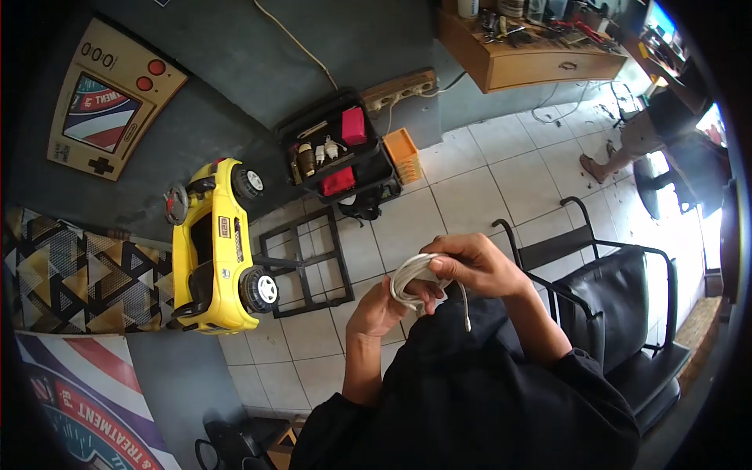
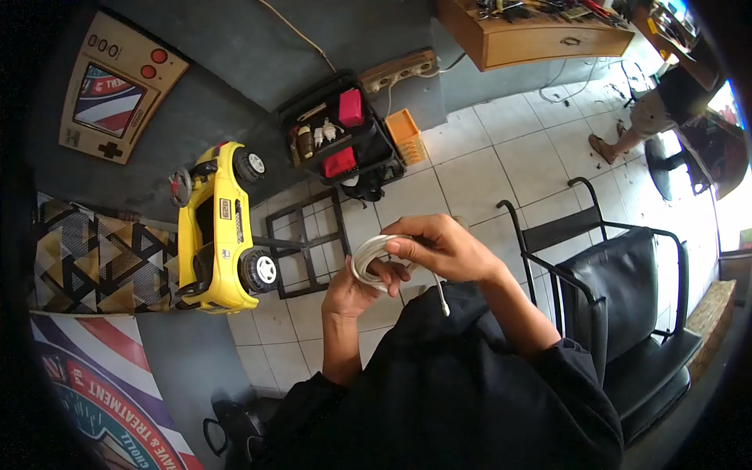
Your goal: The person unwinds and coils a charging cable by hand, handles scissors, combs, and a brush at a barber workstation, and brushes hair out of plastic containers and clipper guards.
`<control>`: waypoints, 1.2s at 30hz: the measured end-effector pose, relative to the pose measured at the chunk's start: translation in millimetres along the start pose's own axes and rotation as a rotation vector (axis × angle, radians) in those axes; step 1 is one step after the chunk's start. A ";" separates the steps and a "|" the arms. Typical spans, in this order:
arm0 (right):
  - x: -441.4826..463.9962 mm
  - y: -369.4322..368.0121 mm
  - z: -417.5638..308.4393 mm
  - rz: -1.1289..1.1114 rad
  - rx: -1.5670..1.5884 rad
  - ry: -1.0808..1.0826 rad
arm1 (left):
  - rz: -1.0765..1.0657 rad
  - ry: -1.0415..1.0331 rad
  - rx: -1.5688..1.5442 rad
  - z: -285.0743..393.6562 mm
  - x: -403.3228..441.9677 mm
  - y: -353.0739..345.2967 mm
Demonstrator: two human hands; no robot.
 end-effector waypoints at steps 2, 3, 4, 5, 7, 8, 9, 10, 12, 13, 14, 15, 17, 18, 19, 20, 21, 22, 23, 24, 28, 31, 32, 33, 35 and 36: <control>15.8 9.4 -3.4 0.012 0.041 -0.024 | 0.047 -0.005 0.004 10.0 13.4 1.2; 23.9 15.2 -6.5 0.037 0.071 -0.052 | 0.056 -0.004 0.015 14.0 19.2 4.2; 32.3 25.0 -9.2 0.016 -0.067 -0.020 | 0.060 -0.028 0.074 17.8 27.0 8.5; 40.3 32.8 -8.8 0.012 -0.064 -0.009 | 0.059 -0.054 0.132 21.8 36.7 12.3; 55.6 46.3 -6.6 -0.019 -0.152 0.062 | 0.147 -0.027 0.172 25.6 49.1 19.9; 62.7 50.5 -5.7 -0.019 -0.147 0.068 | 0.199 -0.077 0.131 24.4 57.3 26.8; 68.9 52.9 -4.2 0.045 -0.019 0.033 | 0.251 -0.123 0.090 24.7 67.6 28.7; 73.7 55.7 -2.5 0.113 0.109 -0.002 | 0.255 -0.188 0.068 27.3 80.2 20.9; 82.1 65.9 -0.3 0.126 0.184 0.008 | 0.243 -0.209 0.006 28.6 99.0 28.3; 85.4 72.8 -0.1 0.129 0.253 0.014 | 0.237 -0.239 -0.061 28.0 108.0 33.6; 85.9 81.4 -0.8 0.134 0.245 -0.017 | 0.234 -0.201 -0.093 27.3 114.9 40.5; 87.1 92.1 -2.5 0.146 0.246 -0.014 | 0.226 -0.191 -0.092 29.6 125.1 40.2; 87.4 111.7 -5.9 0.130 0.143 -0.107 | 0.120 0.007 -0.128 30.8 144.4 36.1; 87.2 117.5 -9.4 0.131 0.169 -0.100 | 0.059 0.097 -0.155 30.2 154.2 37.2; 87.8 125.3 -8.5 0.143 0.171 -0.100 | 0.053 0.108 -0.156 28.6 163.9 37.7; 88.9 133.4 -6.6 0.158 0.132 -0.121 | 0.070 0.137 -0.142 26.9 172.5 38.3; 90.2 140.7 -4.3 0.170 0.094 -0.141 | 0.089 0.165 -0.127 25.5 180.0 39.2; 91.1 146.5 -2.0 0.201 0.052 -0.144 | 0.090 0.176 -0.126 24.6 186.1 39.5; 93.2 149.1 0.1 0.204 0.059 -0.148 | 0.085 0.140 -0.059 24.7 191.2 39.4; 96.0 151.4 0.4 0.238 0.041 -0.076 | 0.078 0.100 0.009 24.9 196.0 38.8; 103.3 154.4 -4.3 0.304 -0.049 0.016 | 0.104 -0.024 -0.082 28.1 204.9 37.1; 105.1 159.1 -6.9 0.369 -0.215 0.046 | 0.168 -0.097 -0.219 34.6 208.3 44.4; 104.8 158.2 -7.1 0.420 -0.325 0.082 | 0.192 -0.130 -0.240 38.5 209.0 47.2; 105.1 157.6 -4.0 0.429 -0.326 0.079 | 0.209 -0.165 -0.266 40.8 211.6 49.8; 105.0 155.3 3.9 0.454 -0.501 0.071 | 0.209 -0.162 -0.287 44.0 212.0 51.5; 106.6 149.1 3.8 0.529 -0.498 0.118 | 0.175 -0.168 -0.355 44.0 211.2 52.6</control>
Point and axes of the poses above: each hand's wrist, its own x-axis towards the middle knuckle, its own y-axis out of the back of the hand, z = x × y, the point moved 1 cm from there along x, towards the middle knuckle, and after that the axes turned 7 degrees about -y, right-handed, at the moved point
